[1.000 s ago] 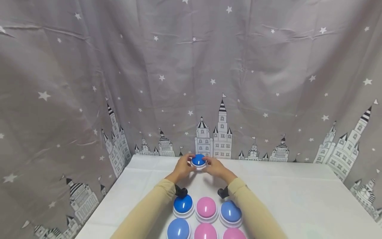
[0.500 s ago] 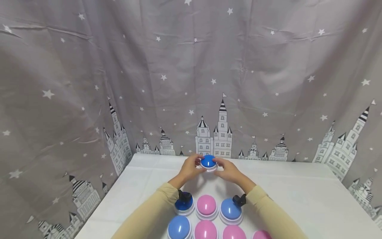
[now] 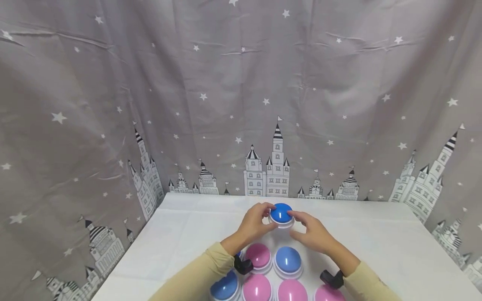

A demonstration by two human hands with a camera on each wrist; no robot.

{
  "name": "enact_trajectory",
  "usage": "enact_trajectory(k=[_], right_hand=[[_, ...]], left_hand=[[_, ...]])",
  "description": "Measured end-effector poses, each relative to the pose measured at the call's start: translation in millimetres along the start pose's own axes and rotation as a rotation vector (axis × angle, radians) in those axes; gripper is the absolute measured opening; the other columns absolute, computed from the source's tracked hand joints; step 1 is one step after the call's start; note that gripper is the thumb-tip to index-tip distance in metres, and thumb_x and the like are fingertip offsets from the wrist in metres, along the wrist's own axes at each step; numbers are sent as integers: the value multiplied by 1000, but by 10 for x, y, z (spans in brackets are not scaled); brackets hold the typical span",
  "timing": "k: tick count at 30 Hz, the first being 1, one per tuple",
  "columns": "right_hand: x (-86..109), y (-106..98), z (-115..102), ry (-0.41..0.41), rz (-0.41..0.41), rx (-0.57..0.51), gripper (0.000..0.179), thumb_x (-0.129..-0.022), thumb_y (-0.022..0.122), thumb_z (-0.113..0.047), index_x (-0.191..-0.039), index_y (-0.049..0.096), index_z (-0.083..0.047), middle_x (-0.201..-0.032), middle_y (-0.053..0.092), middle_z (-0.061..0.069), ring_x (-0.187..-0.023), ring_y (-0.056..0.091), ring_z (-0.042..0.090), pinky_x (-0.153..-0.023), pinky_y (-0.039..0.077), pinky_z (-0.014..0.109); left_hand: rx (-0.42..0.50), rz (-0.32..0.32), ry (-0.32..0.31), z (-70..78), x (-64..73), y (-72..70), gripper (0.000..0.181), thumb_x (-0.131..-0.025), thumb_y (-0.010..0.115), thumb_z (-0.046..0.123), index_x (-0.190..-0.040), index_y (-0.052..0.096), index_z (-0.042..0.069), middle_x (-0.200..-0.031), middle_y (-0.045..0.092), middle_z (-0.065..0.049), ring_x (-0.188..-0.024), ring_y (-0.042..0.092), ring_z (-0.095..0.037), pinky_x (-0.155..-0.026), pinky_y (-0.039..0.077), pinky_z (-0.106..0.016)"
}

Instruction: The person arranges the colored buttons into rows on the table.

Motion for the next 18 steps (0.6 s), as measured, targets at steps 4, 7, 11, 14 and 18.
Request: enact_trajectory(k=[4, 7, 11, 14, 18], right_hand=[[283, -124, -35, -17, 38, 1, 55, -82, 69, -25, -130, 49, -8, -129, 50, 13, -116, 48, 34, -94, 38, 48], [497, -207, -69, -56, 82, 26, 53, -82, 69, -23, -129, 50, -9, -127, 52, 11, -113, 51, 31, -91, 41, 46], [747, -277, -108, -93, 134, 63, 52, -81, 70, -19, -128, 51, -8, -124, 55, 9, -109, 53, 30, -89, 45, 34], [898, -310, -112, -83, 166, 82, 52, -80, 71, -19, -127, 51, -9, -123, 55, 8, -108, 54, 24, -88, 44, 23], [1076, -336, -74, -62, 204, 99, 53, -79, 72, -19, -127, 52, -10, -122, 55, 7, -107, 53, 13, -86, 41, 15]], left_hand=[[-19, -33, 46, 233, 91, 104, 46, -74, 76, 27, -115, 58, 17, -93, 56, 1, -87, 55, -8, -75, 45, -18], [-33, -75, 49, 352, 153, 220, 46, -75, 75, 30, -117, 58, 21, -92, 55, 5, -87, 54, -7, -73, 44, -16], [-31, -108, 58, 488, 238, 346, 44, -75, 74, 33, -116, 58, 25, -91, 54, 9, -85, 53, -4, -69, 44, -16], [-66, -105, 102, 607, 298, 405, 44, -74, 75, 35, -114, 59, 26, -89, 54, 10, -80, 50, 0, -67, 42, -15], [-147, -96, 171, 748, 367, 506, 45, -72, 76, 37, -113, 59, 26, -88, 55, 10, -76, 47, 2, -65, 39, -12]])
Point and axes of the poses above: each hand's wrist, its own x-axis away from the middle knuckle, its own y-axis out of the palm, z = x × y, the point moved 10 cm from there along -x, towards the middle knuckle
